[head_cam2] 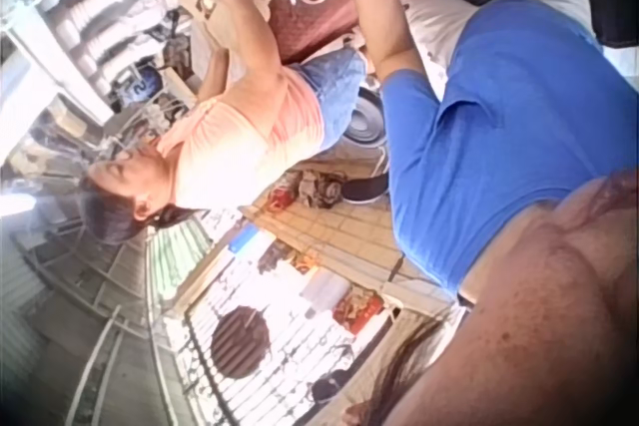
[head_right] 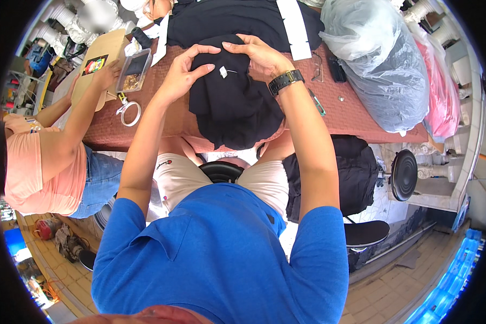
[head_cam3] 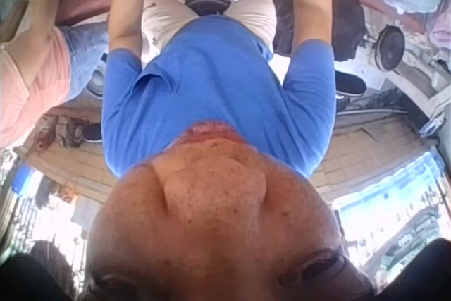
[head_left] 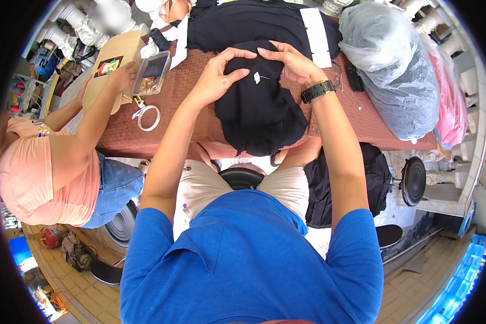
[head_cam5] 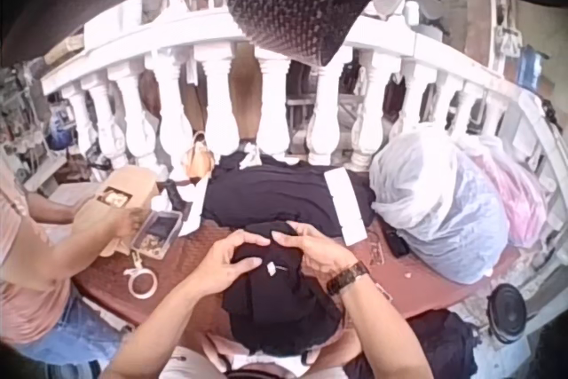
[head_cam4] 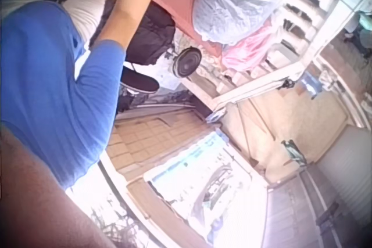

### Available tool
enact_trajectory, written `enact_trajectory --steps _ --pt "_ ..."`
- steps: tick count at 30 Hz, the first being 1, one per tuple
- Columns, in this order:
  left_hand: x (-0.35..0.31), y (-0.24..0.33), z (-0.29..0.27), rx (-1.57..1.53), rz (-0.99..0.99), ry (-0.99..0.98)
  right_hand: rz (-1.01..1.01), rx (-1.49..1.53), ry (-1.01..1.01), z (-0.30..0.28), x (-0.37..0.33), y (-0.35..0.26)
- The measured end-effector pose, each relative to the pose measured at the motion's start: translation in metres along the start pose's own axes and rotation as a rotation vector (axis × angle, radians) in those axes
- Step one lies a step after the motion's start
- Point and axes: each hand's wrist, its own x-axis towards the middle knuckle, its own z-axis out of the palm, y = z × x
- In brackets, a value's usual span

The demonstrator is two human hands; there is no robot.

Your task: The person lays out a black garment on a table, aligns a white paper guide, and pins a small white label onto the fabric by hand.

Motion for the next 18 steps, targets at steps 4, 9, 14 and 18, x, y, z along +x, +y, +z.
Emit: enact_trajectory --steps 4,9,14,18 --pt "0.000 -0.013 -0.013 0.107 -0.075 0.151 -0.081 -0.119 0.161 0.019 -0.011 -0.022" --pt "-0.021 -0.004 0.007 0.416 0.066 0.508 -0.281 -0.079 0.091 0.012 -0.001 -0.010" --pt "-0.038 -0.008 0.012 -1.335 -0.793 -0.047 -0.785 -0.566 0.061 0.059 -0.032 0.019" --pt "-0.067 -0.060 0.015 -1.244 -0.790 0.051 -0.777 -0.863 -0.114 0.104 -0.096 0.063"
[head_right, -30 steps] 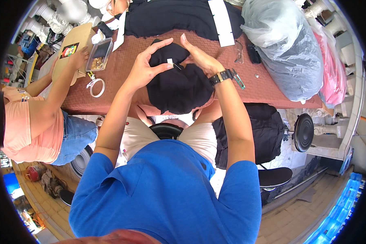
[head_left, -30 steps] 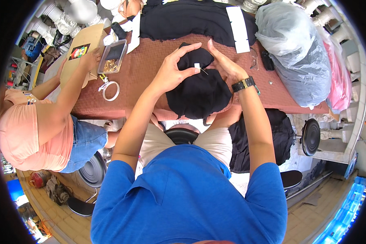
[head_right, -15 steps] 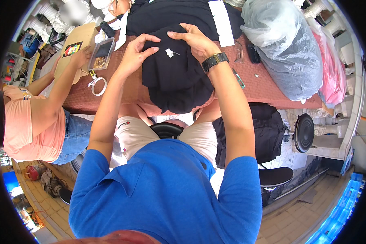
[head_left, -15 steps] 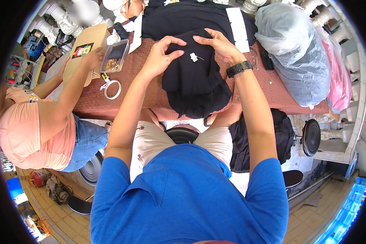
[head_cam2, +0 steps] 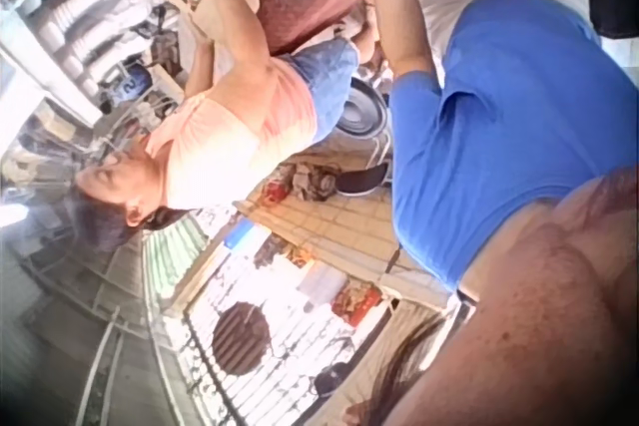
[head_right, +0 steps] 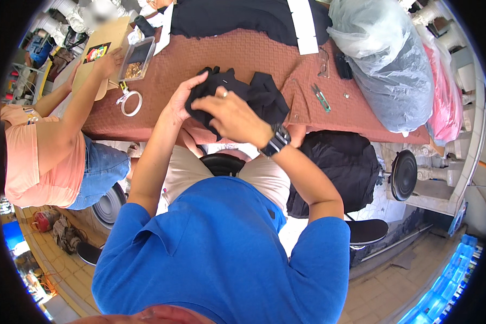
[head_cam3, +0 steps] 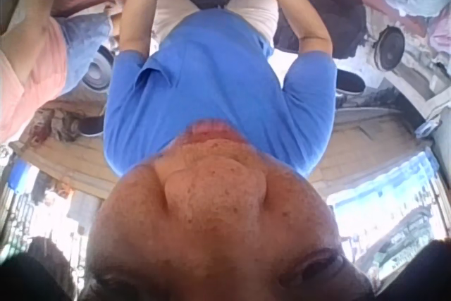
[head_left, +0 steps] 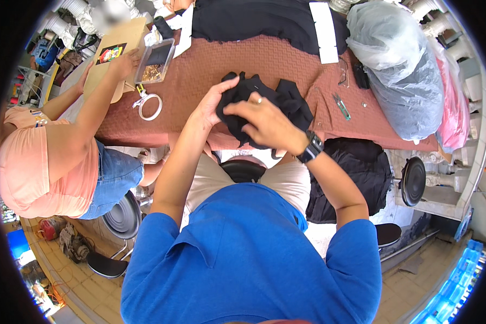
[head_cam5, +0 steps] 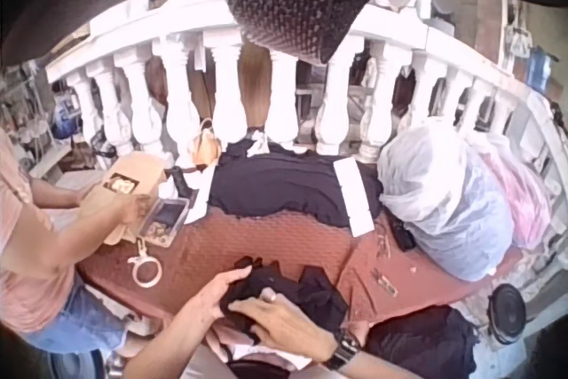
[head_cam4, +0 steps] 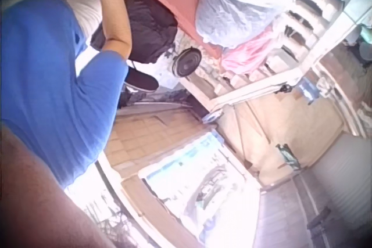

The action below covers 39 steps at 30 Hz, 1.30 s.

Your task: The person lays out a black garment on a table, aligns a white paper guide, and pins a small white label onto the fabric by hand.

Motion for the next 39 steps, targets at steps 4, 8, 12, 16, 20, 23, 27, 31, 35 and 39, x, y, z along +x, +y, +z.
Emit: enact_trajectory --steps 4,8,12,16,20,23,27,31,35,39 --pt "-0.008 -0.025 -0.008 -0.044 0.037 0.090 -0.006 0.117 0.114 0.016 -0.035 -0.004" --pt "-0.022 -0.029 0.014 -0.065 0.100 0.085 0.273 0.153 0.446 0.007 -0.040 0.007" --pt "-0.026 -0.039 0.022 0.128 0.183 0.180 0.340 0.063 0.551 0.000 -0.035 0.018" --pt "-0.025 -0.045 0.032 0.138 0.263 0.209 0.290 0.094 0.498 0.000 -0.022 0.012" --pt "-0.026 -0.049 0.041 0.167 0.286 0.257 0.237 0.000 0.445 0.005 -0.014 0.018" --pt "-0.025 -0.050 0.040 0.172 0.309 0.244 0.195 -0.041 0.450 0.005 -0.011 0.022" --pt "-0.020 -0.056 0.036 0.171 0.351 0.220 0.144 -0.016 0.493 -0.001 -0.009 0.021" --pt "-0.019 -0.060 0.034 0.101 0.299 0.197 0.151 0.269 0.656 -0.022 -0.006 0.005" --pt "-0.021 -0.059 0.043 -0.061 0.125 0.064 0.128 0.441 0.726 -0.069 -0.005 -0.036" --pt "-0.014 -0.068 0.045 -0.090 0.168 0.078 -0.031 0.272 0.684 -0.117 -0.010 -0.076"
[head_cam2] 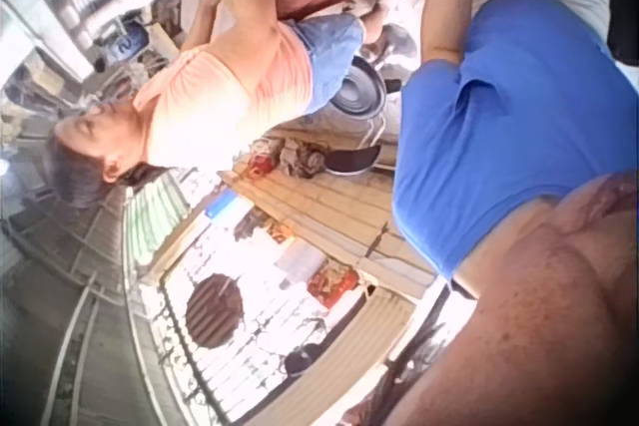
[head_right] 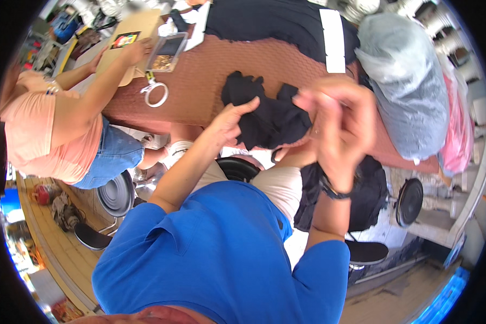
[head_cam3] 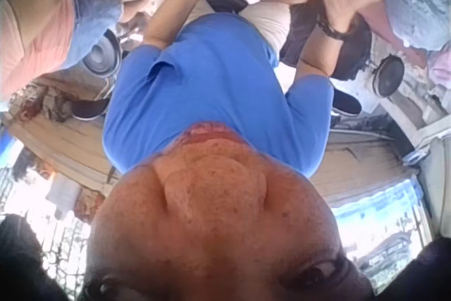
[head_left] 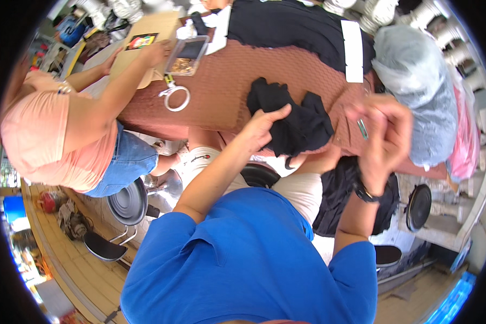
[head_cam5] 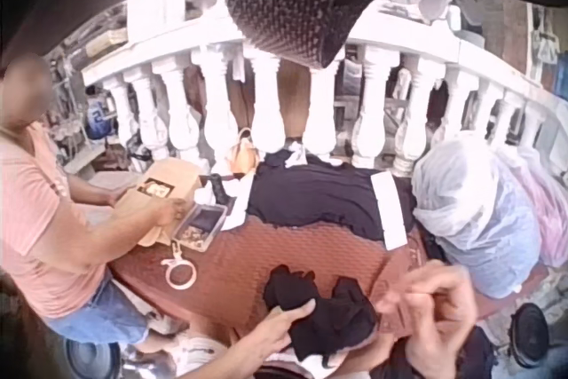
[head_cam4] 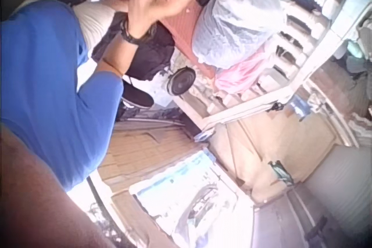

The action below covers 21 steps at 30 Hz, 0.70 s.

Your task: The person lays out a black garment on a table, aligns a white paper guide, and pins a small white label onto the fabric by hand.

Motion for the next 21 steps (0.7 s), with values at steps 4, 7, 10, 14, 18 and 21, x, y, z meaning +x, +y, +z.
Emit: enact_trajectory --steps 4,7,10,14,18,21 --pt "0.005 -0.008 -0.005 0.053 0.019 -0.015 -0.175 0.057 0.064 -0.043 0.012 -0.040" --pt "0.003 -0.012 -0.004 0.082 0.068 0.011 -0.233 0.174 0.063 -0.081 0.012 -0.069" --pt "0.003 -0.016 -0.012 0.077 0.093 0.055 -0.267 0.285 0.122 -0.097 0.008 -0.090" --pt "0.003 -0.016 -0.021 0.074 0.103 0.067 -0.412 0.357 0.208 -0.103 0.010 -0.117" --pt "0.002 -0.018 -0.018 0.114 0.111 0.111 -0.502 0.301 0.256 -0.110 0.003 -0.136" --pt "0.001 -0.017 -0.013 0.030 0.069 0.065 -0.436 0.311 0.166 -0.110 0.000 -0.144"
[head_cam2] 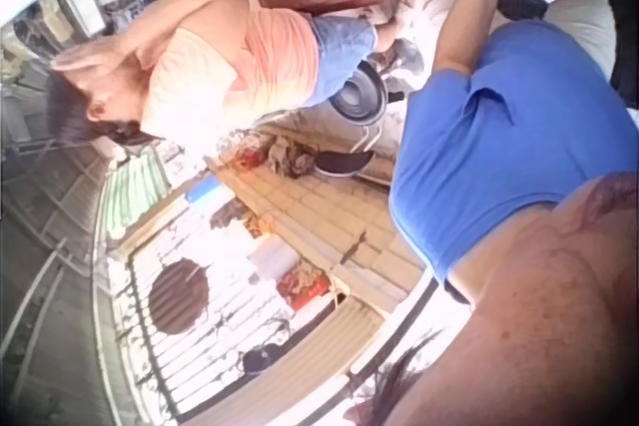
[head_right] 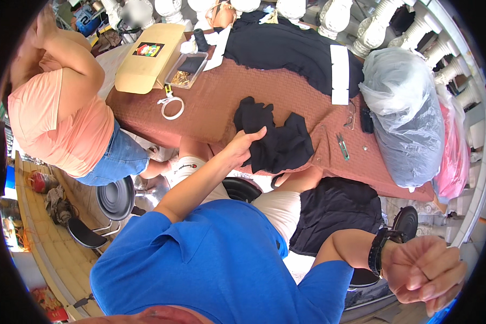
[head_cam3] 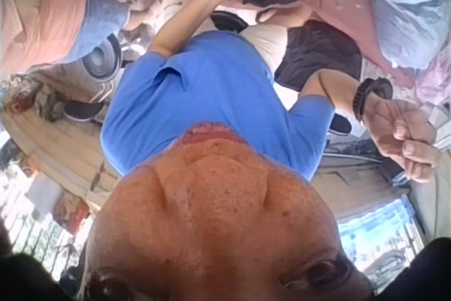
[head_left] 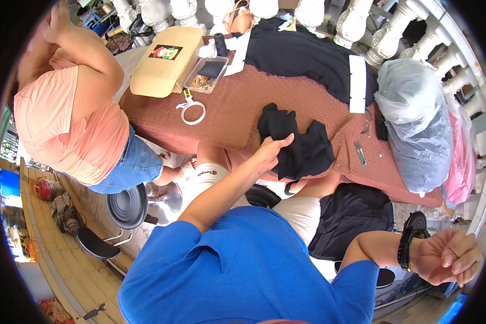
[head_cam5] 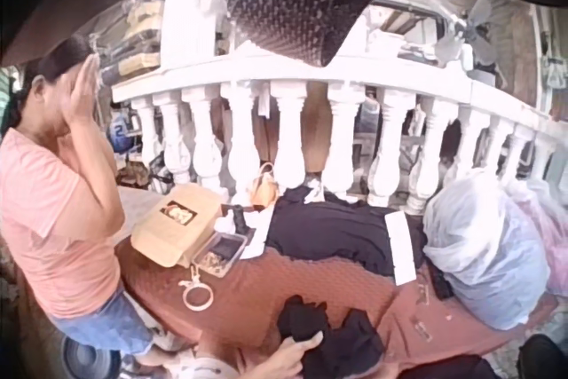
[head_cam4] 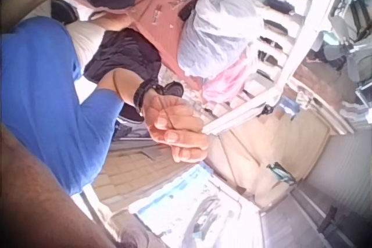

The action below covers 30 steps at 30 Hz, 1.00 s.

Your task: The person lays out a black garment on a table, aligns a white paper guide, and pins a small white label onto the fabric by hand.

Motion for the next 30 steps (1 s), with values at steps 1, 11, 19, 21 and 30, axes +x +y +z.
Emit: enact_trajectory --steps 1,11,19,21,30 --pt "-0.002 0.003 0.006 0.000 -0.038 0.000 0.021 0.016 -0.036 0.001 -0.001 0.000" --pt "0.002 0.008 0.004 0.034 -0.041 -0.088 -0.114 0.138 -0.060 -0.015 -0.005 -0.017" --pt "-0.002 0.014 0.012 -0.001 -0.007 -0.101 -0.142 0.563 -0.154 -0.021 0.004 -0.019" --pt "-0.002 0.016 0.015 -0.029 0.011 -0.099 -0.122 0.675 -0.163 -0.017 0.006 -0.016" --pt "0.020 0.072 0.051 -0.049 0.171 -0.190 -0.038 0.984 -0.290 0.016 0.014 -0.001"
